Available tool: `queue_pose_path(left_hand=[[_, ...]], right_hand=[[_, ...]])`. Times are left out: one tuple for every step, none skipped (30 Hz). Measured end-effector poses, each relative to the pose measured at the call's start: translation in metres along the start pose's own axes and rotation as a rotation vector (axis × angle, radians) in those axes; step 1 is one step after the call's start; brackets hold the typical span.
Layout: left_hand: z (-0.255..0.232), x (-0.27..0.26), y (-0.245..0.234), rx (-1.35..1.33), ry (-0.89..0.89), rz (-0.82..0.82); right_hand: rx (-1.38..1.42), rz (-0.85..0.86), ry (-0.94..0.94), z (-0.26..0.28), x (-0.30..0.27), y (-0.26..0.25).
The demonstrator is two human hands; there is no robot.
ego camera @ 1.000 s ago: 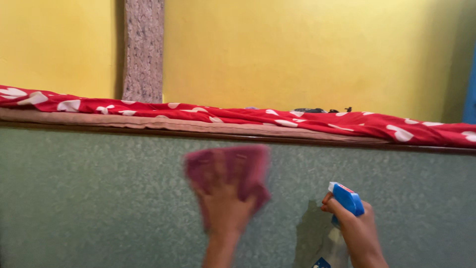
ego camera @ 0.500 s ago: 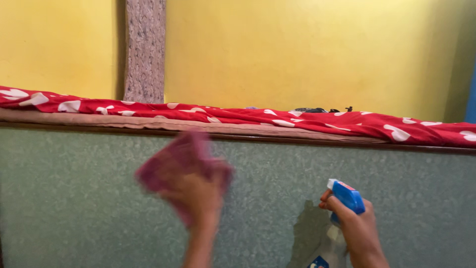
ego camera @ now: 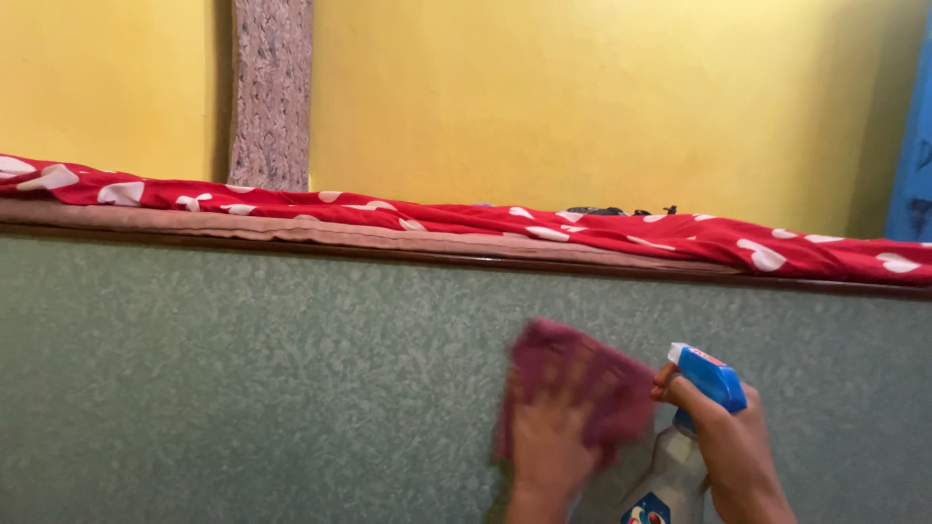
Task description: The person cleans a textured light green wall using a pink cloth and a spray bottle. They repeatedly spray the wall with a cleaning solution and wipe the surface with the cloth, moving across the wall area in a systematic manner.
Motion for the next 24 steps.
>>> queue_pose_path(left_hand=[[0.016,0.006,-0.014,0.057,-0.065,-0.084],[0.037,0.012,-0.028,0.069,-0.166,0.009],[0.058,0.013,-0.042,0.080,-0.273,0.103],[0.078,0.010,-0.057,0.185,-0.344,0.046],[0.100,0.005,-0.071,0.294,-0.411,-0.013],[0.118,-0.006,-0.083,0.338,-0.475,-0.036],[0.137,-0.018,-0.093,0.385,-0.537,-0.066],[0.154,-0.034,-0.101,0.372,-0.548,-0.117],[0.170,-0.051,-0.106,0.360,-0.556,-0.169],[0.185,-0.069,-0.108,0.378,-0.539,-0.107],[0.199,-0.089,-0.110,0.396,-0.528,-0.045],[0.211,-0.106,-0.110,0.413,-0.517,0.018],[0.221,-0.123,-0.110,0.395,-0.498,0.029],[0.230,-0.137,-0.110,0.377,-0.479,0.041],[0.239,-0.147,-0.110,0.357,-0.458,0.051],[0.246,-0.154,-0.110,0.337,-0.464,0.083],[0.250,-0.159,-0.109,0.314,-0.469,0.114],[0.254,-0.162,-0.110,0.291,-0.474,0.146],[0.255,-0.163,-0.110,0.277,-0.469,0.137],[0.254,-0.163,-0.111,0.263,-0.465,0.127],[0.252,-0.163,-0.111,0.246,-0.460,0.118],[0.249,-0.162,-0.111,0.249,-0.471,0.111],[0.245,-0.161,-0.110,0.251,-0.482,0.103],[0.241,-0.160,-0.108,0.253,-0.493,0.095]], right_hand=[[0.003,-0.015,0.028,0.000,0.000,0.002],[0.007,-0.029,0.056,-0.002,-0.002,0.006],[0.001,-0.004,0.033,-0.005,-0.005,0.009],[-0.004,0.021,0.010,-0.010,-0.007,0.013],[-0.004,0.046,-0.016,-0.015,-0.008,0.020],[-0.023,0.083,-0.020,-0.020,-0.010,0.026],[-0.038,0.121,-0.030,-0.025,-0.012,0.034],[-0.052,0.159,-0.040,-0.029,-0.014,0.042],[-0.062,0.167,-0.007,-0.034,-0.018,0.051],[-0.072,0.176,0.026,-0.039,-0.024,0.061],[-0.085,0.188,0.060,-0.042,-0.029,0.071],[-0.065,0.222,0.078,-0.042,-0.033,0.080],[-0.046,0.260,0.099,-0.043,-0.038,0.090],[-0.028,0.298,0.120,-0.043,-0.043,0.098],[0.008,0.324,0.115,-0.042,-0.047,0.108],[0.044,0.350,0.110,-0.041,-0.050,0.118],[0.079,0.373,0.104,-0.041,-0.052,0.127],[0.095,0.386,0.118,-0.042,-0.055,0.134],[0.107,0.396,0.131,-0.042,-0.056,0.141],[0.120,0.406,0.144,-0.043,-0.057,0.146],[0.141,0.395,0.160,-0.045,-0.058,0.149],[0.162,0.385,0.176,-0.047,-0.058,0.150],[0.181,0.373,0.191,-0.050,-0.058,0.151],[0.193,0.385,0.191,-0.053,-0.058,0.150]])
Point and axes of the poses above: each hand's wrist, its own x-axis towards the middle knuckle, its own y-axis out of the palm, z = x × y, the point moved 1 cm from there along x, towards the middle knuckle, and after that the axes turned 8 degrees about x, right-handed, at the moved point
